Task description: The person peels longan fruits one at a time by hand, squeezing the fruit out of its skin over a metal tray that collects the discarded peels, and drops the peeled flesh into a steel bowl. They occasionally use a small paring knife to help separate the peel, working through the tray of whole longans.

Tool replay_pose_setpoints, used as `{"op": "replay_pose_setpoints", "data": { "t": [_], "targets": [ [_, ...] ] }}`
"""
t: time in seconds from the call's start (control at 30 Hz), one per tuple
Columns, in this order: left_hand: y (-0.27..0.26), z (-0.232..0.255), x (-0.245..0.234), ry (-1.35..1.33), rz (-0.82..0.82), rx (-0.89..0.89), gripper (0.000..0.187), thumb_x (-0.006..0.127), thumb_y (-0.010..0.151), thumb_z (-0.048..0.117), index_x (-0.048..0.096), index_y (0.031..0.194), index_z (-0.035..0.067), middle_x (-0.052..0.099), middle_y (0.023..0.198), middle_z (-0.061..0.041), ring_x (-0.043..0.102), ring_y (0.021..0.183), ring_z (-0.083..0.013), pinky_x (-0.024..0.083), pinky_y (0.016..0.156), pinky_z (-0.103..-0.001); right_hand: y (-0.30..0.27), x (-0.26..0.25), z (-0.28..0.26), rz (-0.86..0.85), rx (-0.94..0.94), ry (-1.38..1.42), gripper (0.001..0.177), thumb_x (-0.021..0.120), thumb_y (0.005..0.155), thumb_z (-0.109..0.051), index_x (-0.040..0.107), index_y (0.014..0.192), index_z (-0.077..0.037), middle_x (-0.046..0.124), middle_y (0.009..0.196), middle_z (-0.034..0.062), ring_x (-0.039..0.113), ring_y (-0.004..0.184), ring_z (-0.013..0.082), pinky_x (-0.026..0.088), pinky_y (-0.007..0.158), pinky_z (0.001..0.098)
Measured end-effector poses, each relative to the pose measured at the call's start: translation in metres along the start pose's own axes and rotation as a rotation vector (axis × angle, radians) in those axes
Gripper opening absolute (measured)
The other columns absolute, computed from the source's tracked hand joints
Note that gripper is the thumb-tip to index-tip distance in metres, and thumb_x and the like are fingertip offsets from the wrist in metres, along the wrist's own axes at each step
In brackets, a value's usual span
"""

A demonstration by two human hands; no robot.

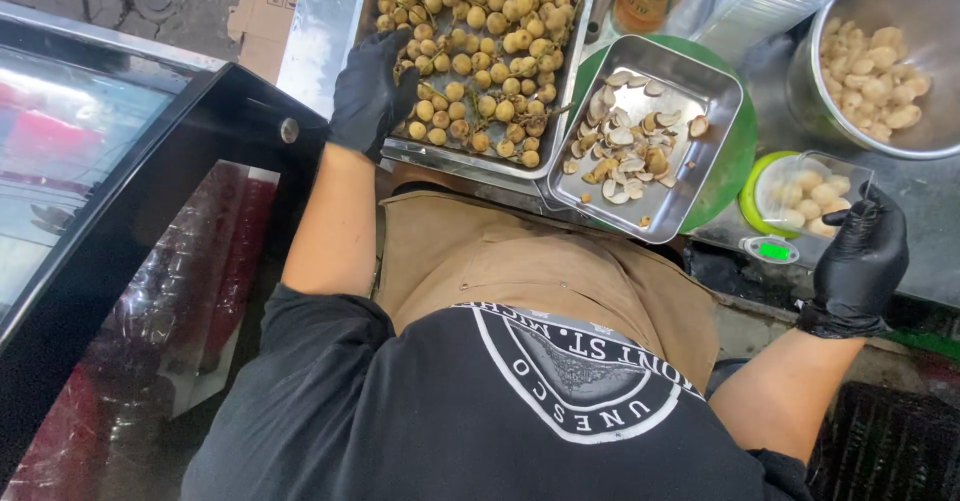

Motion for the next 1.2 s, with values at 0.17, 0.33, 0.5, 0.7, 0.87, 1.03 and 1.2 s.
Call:
{"op": "replay_pose_setpoints", "data": {
  "t": [0.17,0.33,0.5,0.7,0.87,1.03,1.2],
  "targets": [
    [0.095,-0.035,0.057,-0.076,0.171,0.212,0.038,0.07,0.097,0.016,0.067,0.134,0.012,0.067,0.131,-0.018,0.062,0.123,-0.0367,0.051,0.105,-0.045,-0.008,0.019,-0.082,-0.022,0.019,0.136,0.043,0.047,0.124,-0.035,0.055,0.143,0.004,0.065,0.11,0.0088,0.059,0.088,0.0124,0.045,0.08,0.0266],
    [0.169,-0.049,0.112,-0.166,0.174,0.305,0.035,0.066,0.108,0.025,0.063,0.141,0.015,0.068,0.137,-0.014,0.061,0.131,-0.0366,0.052,0.112,-0.046,-0.02,0.027,-0.109,-0.122,0.112,0.204,0.06,0.046,0.118,-0.048,0.053,0.154,0.0,0.062,0.099,0.0047,0.047,0.074,0.007,0.038,0.071,0.023],
    [0.164,-0.01,0.13,0.121,-0.168,0.197,0.062,0.063,0.099,0.04,0.045,0.154,0.018,0.052,0.143,-0.026,0.052,0.128,-0.0482,0.045,0.105,-0.054,-0.025,0.032,-0.119,-0.178,0.149,0.316,0.07,0.047,0.114,-0.055,0.046,0.159,-0.002,0.058,0.1,0.002,0.046,0.079,0.0048,0.04,0.073,0.021],
    [0.099,0.041,0.06,0.232,-0.671,0.166,0.046,0.055,0.092,0.053,0.067,0.133,0.035,0.049,0.152,-0.008,0.052,0.13,-0.0373,0.04,0.11,-0.052,-0.015,0.044,-0.106,-0.195,0.199,0.4,0.071,0.046,0.11,-0.054,0.044,0.16,-0.004,0.059,0.097,0.0012,0.042,0.073,0.0037,0.037,0.067,0.0197],
    [0.185,0.021,0.029,0.193,-0.585,0.049,0.061,0.051,0.103,0.07,0.078,0.113,0.015,0.072,0.108,-0.019,0.067,0.106,-0.0369,0.05,0.098,-0.051,-0.002,0.057,-0.125,-0.256,0.246,0.439,0.067,0.049,0.109,-0.05,0.044,0.158,-0.004,0.056,0.098,0.0007,0.039,0.071,0.0038,0.035,0.064,0.0196],
    [0.307,-0.016,0.097,0.002,-0.166,0.056,0.04,0.065,0.108,0.046,0.073,0.107,0.007,0.075,0.094,-0.018,0.071,0.089,-0.0389,0.053,0.086,-0.053,0.005,0.056,-0.137,-0.269,0.231,0.464,0.065,0.048,0.108,-0.046,0.044,0.158,-0.005,0.054,0.099,-0.0002,0.039,0.074,0.0042,0.035,0.065,0.0192],
    [0.357,-0.07,0.176,0.438,-0.069,0.171,0.037,0.078,0.069,0.014,0.076,0.105,0.013,0.07,0.104,-0.02,0.068,0.095,-0.0446,0.055,0.075,-0.059,-0.013,0.052,-0.118,-0.261,0.343,0.483,0.066,0.047,0.107,-0.048,0.043,0.157,-0.006,0.054,0.095,-0.0007,0.036,0.07,0.0046,0.033,0.062,0.0194]
  ]
}}
Point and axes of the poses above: each hand's wrist, its own y-axis towards the middle knuckle, its own x-axis out of the palm, z = x × y, the point moved 2 cm from there along y, towards the middle knuckle
